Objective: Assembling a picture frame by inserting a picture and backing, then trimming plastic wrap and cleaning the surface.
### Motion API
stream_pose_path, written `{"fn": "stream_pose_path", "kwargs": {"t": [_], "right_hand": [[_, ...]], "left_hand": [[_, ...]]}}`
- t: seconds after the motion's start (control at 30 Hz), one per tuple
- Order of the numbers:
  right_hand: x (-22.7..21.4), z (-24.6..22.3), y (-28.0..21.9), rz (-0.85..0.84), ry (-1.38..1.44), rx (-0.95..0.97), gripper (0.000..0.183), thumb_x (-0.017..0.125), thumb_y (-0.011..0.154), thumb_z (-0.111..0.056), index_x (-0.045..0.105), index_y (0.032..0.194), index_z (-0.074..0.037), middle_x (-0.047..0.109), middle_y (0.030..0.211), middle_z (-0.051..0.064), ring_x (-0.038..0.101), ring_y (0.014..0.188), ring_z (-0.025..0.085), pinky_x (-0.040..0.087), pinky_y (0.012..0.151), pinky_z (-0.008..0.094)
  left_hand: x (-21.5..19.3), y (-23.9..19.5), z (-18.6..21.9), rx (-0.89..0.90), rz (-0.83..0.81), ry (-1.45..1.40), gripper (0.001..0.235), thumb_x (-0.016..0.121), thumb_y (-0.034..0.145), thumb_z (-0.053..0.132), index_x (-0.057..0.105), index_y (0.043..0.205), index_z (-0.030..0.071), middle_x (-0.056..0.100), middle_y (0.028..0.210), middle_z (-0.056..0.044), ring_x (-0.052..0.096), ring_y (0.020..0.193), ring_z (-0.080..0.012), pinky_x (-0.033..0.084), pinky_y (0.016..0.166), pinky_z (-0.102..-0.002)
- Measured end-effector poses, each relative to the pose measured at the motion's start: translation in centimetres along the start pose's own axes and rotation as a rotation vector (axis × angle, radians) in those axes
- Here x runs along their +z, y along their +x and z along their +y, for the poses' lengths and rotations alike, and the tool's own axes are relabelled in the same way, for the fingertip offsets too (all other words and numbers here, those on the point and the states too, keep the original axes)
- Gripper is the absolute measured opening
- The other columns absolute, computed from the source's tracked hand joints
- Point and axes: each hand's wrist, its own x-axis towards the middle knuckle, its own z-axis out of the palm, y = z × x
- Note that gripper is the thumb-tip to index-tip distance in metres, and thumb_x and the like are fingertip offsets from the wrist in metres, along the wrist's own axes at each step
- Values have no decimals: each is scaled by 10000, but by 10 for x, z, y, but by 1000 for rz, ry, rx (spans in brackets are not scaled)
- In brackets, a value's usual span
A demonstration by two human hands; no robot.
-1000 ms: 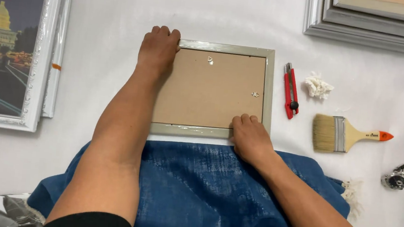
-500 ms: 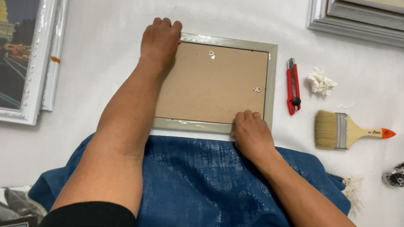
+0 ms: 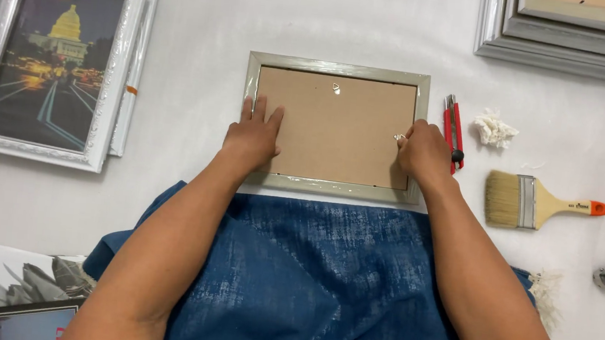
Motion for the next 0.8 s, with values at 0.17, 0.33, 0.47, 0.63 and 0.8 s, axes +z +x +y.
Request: {"fn": "stream_pose_path", "kwargs": {"t": [0.17,0.33,0.47,0.63,0.8], "right_hand": [[11,4,8,92,63,57,158,720,950,-201,654,950,-59,612,989,182,685,1001,463,546,862,544],[23,17,20,102,175,106,138,699,942,-171,696,851,-68,640,878,155,704,917,432,553,783,518],[13,15,16,34,211,130,176,676,911,-194,774,843,-64,736,876,226,706,989,459,555,820,522],[-22,-9,-7,187,504,100,124,607,902,-128,663,912,-18,669,822,175,690,883,346,520,753,448],[-43,-12,-17,183,1041,133,294,578,967,-69,510,1249,-19,701,912,79,705,802,178,583,734,293]], "left_hand": [[4,14,1,8,36,-31,852,790,858,189,363,1586,64,215,1625,-355,178,1506,-537,421,1040,-705],[0,6,4,8,23,-61,876,818,836,167,369,1575,23,232,1615,-366,187,1495,-557,391,1102,-653],[5,12,-3,10,36,-72,905,835,816,165,364,1577,29,235,1611,-365,193,1489,-561,392,1107,-646],[-4,7,-13,28,90,-172,869,840,815,190,406,1549,24,346,1578,-317,281,1476,-519,419,1093,-614],[-8,10,-23,-34,205,-262,663,740,914,229,498,1481,-14,533,1430,-298,482,1369,-467,483,1039,-583]]}}
